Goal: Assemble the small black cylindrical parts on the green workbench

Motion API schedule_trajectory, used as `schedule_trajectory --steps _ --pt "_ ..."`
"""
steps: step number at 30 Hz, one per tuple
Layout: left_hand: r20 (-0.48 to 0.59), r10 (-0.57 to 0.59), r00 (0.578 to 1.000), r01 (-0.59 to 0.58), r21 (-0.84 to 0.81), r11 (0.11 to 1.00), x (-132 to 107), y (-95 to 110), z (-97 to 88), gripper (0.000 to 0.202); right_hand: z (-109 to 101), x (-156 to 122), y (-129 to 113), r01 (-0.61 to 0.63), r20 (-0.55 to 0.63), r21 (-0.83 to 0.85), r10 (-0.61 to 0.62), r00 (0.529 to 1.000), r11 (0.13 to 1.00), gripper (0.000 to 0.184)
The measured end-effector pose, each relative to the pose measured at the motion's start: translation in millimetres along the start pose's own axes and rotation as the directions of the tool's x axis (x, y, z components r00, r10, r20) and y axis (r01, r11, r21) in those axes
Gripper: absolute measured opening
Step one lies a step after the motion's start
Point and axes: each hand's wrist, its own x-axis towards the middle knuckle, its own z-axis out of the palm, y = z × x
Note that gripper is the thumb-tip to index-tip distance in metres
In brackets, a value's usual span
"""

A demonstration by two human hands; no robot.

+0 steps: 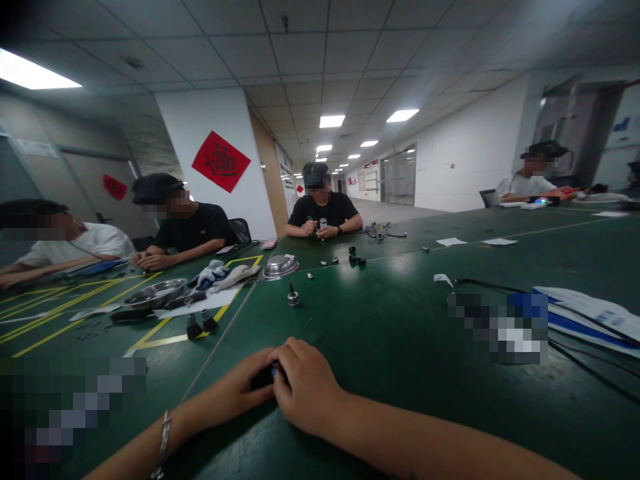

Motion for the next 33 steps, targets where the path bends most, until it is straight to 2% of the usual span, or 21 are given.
schedule_trajectory --steps 9,21,33 --pt "-0.001 -0.002 1.0 0.002 -0.007 1.0 -0.4 -1.9 0.9 0.043 0.2 0.4 0.9 0.004 0.013 0.014 -0.004 1.0 1.0 0.027" --pt "0.008 0.018 1.0 -0.018 -0.015 1.0 1.5 0.2 0.6 0.034 -2.4 -0.5 -1.6 0.008 0.054 0.007 -0.009 0.998 1.0 0.027" --pt "0.004 0.026 1.0 -0.026 -0.021 0.999 1.7 -0.9 1.6 0.033 0.5 -0.2 -0.3 0.014 0.037 -0.043 -0.013 0.999 0.999 0.023"
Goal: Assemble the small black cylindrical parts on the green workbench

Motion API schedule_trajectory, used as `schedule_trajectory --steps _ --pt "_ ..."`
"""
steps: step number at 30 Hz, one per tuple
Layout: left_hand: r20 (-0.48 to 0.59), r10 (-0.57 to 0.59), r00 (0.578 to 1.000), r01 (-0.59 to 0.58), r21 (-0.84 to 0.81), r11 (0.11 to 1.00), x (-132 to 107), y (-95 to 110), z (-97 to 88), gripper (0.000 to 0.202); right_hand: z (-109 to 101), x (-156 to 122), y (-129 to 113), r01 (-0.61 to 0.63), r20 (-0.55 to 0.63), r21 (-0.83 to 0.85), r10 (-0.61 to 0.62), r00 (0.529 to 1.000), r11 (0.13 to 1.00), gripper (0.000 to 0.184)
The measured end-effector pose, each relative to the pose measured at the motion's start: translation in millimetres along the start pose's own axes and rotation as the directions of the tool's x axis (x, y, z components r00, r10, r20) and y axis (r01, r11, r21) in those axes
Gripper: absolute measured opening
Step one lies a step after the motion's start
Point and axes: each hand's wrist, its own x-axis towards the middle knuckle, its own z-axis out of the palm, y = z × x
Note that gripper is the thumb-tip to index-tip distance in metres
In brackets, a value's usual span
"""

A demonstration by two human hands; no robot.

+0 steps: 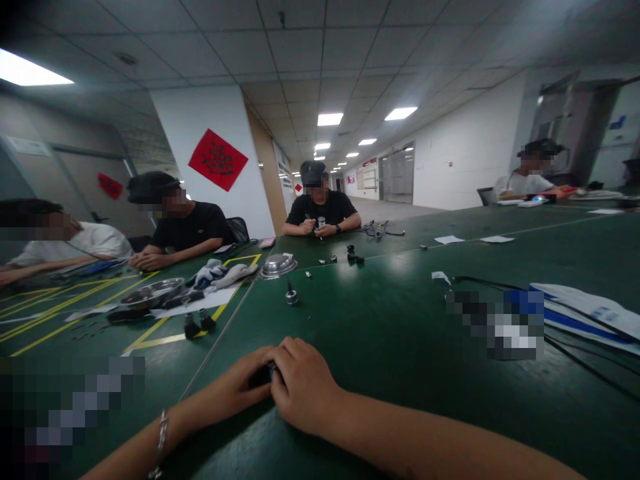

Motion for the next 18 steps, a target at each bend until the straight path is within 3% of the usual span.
schedule_trajectory --steps 5,18 --pt "0.003 0.017 1.0 -0.017 0.005 1.0 1 2 -0.6 0.042 1 1 1 -0.04 0.005 -0.036 0.04 0.999 0.999 0.025" --pt "0.001 -0.005 1.0 0.005 0.026 1.0 2 10 -3.0 0.038 2 1 1 -0.134 -0.052 -0.022 0.132 0.99 0.991 0.02"
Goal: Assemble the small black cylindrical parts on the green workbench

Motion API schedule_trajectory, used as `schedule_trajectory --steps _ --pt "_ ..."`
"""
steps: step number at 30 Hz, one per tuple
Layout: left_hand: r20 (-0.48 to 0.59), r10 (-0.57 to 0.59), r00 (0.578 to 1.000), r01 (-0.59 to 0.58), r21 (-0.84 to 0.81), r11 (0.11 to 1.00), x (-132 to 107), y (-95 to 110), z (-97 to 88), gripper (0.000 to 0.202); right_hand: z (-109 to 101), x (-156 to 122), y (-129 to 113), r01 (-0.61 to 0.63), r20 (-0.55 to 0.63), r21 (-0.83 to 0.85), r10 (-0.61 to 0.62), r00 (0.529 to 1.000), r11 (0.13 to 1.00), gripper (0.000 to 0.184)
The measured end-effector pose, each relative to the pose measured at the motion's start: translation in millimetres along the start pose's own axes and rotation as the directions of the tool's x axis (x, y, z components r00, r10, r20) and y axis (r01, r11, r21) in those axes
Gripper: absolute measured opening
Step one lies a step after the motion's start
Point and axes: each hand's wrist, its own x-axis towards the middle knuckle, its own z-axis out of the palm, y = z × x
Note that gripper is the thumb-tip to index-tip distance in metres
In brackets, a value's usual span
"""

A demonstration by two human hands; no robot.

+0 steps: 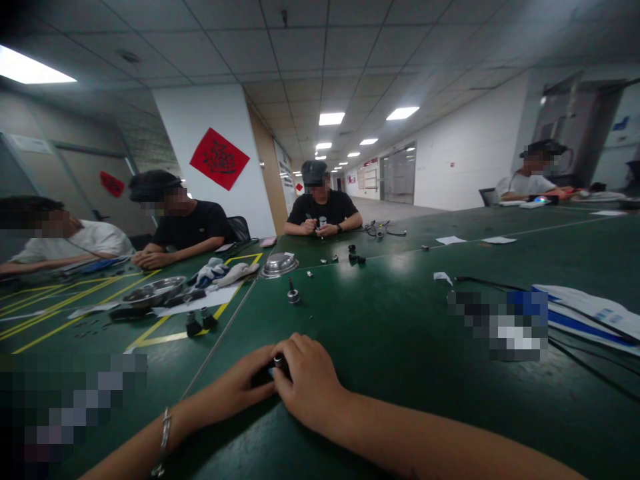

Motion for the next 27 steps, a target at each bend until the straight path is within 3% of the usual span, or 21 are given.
schedule_trajectory --steps 6,10,17,23,27 --pt "0.009 -0.012 1.0 0.012 -0.037 0.999 -1 3 -1.5 0.036 -1 -1 -2 -0.048 -0.009 0.003 0.048 0.999 0.999 0.043" --pt "-0.044 0.027 0.999 -0.033 -0.135 0.99 -3 3 -1.5 0.056 -2 -4 -3 0.013 -0.099 0.042 -0.009 0.995 0.999 0.042" --pt "-0.21 0.042 0.977 -0.042 0.001 0.999 1 3 2.9 0.022 -2 -7 0 0.09 -0.203 0.073 -0.073 0.977 0.993 0.041" --pt "-0.401 0.011 0.916 0.108 0.272 0.956 5 -22 -6.3 0.019 -4 -6 -1 0.066 -0.16 0.094 -0.05 0.986 0.993 0.038" --pt "-0.545 -0.024 0.838 0.341 0.49 0.803 3 -50 -26.7 0.019 -6 -6 -3 0.058 -0.119 0.1 -0.046 0.992 0.993 0.035"
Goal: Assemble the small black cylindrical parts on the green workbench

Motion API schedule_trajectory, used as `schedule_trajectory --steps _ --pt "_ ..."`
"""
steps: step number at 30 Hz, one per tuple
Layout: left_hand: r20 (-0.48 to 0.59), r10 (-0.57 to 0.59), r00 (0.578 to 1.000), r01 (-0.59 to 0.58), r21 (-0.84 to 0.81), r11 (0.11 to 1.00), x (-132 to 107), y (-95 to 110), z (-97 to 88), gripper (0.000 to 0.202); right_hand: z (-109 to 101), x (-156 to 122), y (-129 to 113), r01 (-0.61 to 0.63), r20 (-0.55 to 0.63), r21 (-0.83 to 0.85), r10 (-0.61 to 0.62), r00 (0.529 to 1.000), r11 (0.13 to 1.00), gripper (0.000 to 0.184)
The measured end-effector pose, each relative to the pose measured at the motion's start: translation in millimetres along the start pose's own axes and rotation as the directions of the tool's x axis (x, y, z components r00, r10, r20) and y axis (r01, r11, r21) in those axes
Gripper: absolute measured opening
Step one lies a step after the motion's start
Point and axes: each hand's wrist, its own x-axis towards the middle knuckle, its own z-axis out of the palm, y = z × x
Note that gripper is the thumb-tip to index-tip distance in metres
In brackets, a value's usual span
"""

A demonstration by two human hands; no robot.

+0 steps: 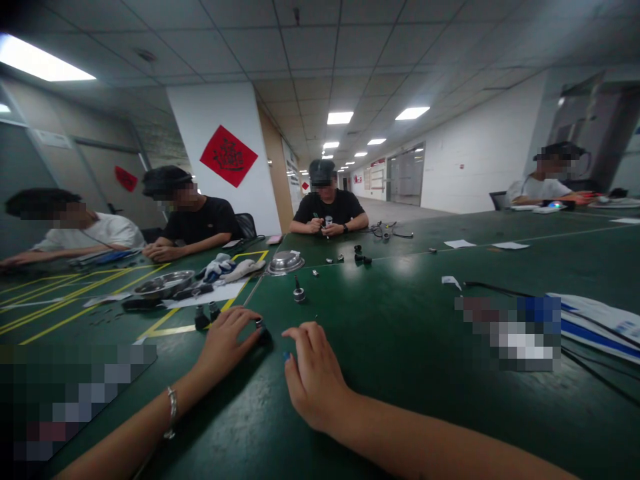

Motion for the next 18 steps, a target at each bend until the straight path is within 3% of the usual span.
schedule_trajectory --steps 4,8,14,18 --pt "-0.078 -0.203 0.976 0.217 0.288 0.933 3 -32 -5.7 0.024 -2 1 -2 -0.012 0.043 -0.007 0.012 0.999 1.0 0.034" --pt "-0.138 -0.36 0.923 0.385 0.357 0.851 3 -57 -11.0 0.03 -5 2 -5 -0.027 0.07 -0.018 0.028 0.997 0.999 0.033" --pt "-0.16 -0.502 0.85 0.526 0.204 0.826 6 -81 -5.7 0.068 -5 2 -5 -0.032 0.075 -0.008 0.032 0.997 0.999 0.031" --pt "-0.073 -0.565 0.822 0.567 0.01 0.823 9 -87 -0.2 0.061 -4 2 -4 -0.027 0.076 -0.001 0.027 0.997 1.0 0.031"
